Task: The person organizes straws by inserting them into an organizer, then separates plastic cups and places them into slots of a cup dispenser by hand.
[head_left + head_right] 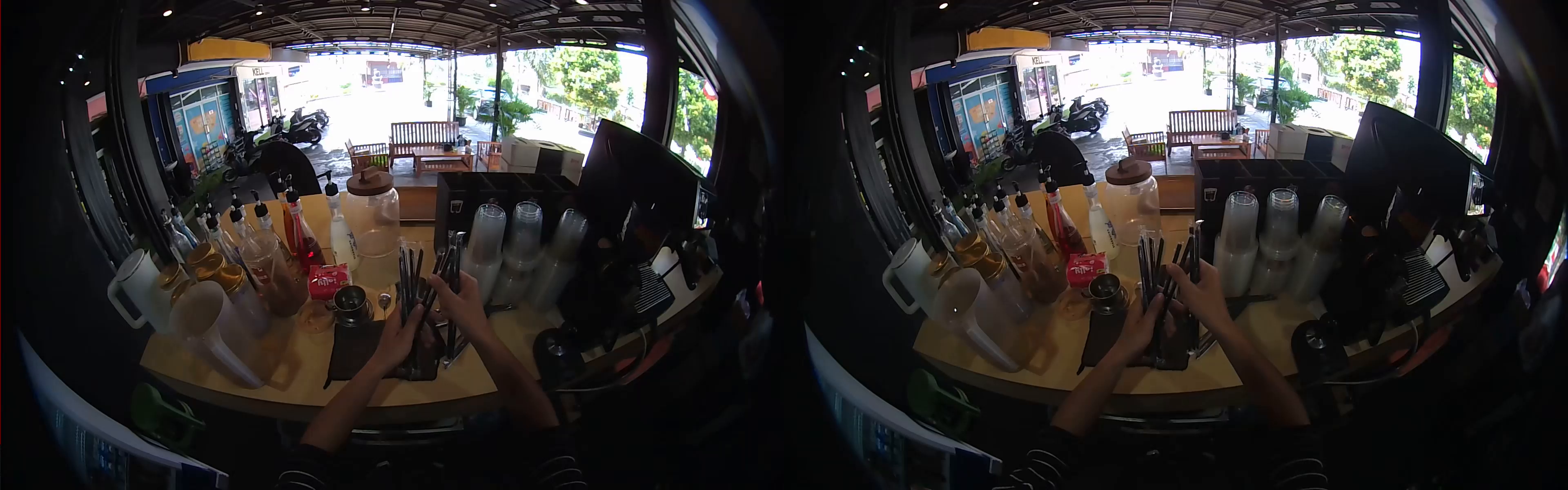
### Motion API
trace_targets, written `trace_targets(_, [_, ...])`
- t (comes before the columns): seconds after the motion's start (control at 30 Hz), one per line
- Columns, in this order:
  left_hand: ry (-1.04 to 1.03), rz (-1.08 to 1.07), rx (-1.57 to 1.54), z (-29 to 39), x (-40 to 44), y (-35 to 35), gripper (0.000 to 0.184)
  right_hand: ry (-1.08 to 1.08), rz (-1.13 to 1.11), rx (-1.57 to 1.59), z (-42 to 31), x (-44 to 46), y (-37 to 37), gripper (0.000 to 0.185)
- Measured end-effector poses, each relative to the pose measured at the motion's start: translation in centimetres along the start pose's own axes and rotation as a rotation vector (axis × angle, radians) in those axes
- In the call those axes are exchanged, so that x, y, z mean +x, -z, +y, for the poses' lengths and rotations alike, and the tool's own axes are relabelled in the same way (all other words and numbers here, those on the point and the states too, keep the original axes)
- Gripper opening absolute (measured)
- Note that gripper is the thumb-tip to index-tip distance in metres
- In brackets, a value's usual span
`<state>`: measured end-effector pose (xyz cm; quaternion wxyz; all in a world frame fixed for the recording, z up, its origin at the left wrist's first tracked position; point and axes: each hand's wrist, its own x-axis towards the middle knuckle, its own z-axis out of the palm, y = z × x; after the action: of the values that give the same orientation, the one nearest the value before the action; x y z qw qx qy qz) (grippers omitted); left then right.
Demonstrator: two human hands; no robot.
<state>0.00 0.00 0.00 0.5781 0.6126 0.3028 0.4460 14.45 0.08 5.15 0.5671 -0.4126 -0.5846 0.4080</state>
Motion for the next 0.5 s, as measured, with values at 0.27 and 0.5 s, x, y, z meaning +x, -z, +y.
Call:
trace_targets(0.27, [-0.167,0.137,-0.262,-0.4,1.0,-0.9,0.033,0.187,0.252,0.159,1.4,1.2,2.1,0.029])
trace_targets(0.5, [0.036,-0.189,-0.325,-0.3,0.6,0.0,0.037,-0.109,0.002,0.191,-1.1,0.2,2.1,0.026])
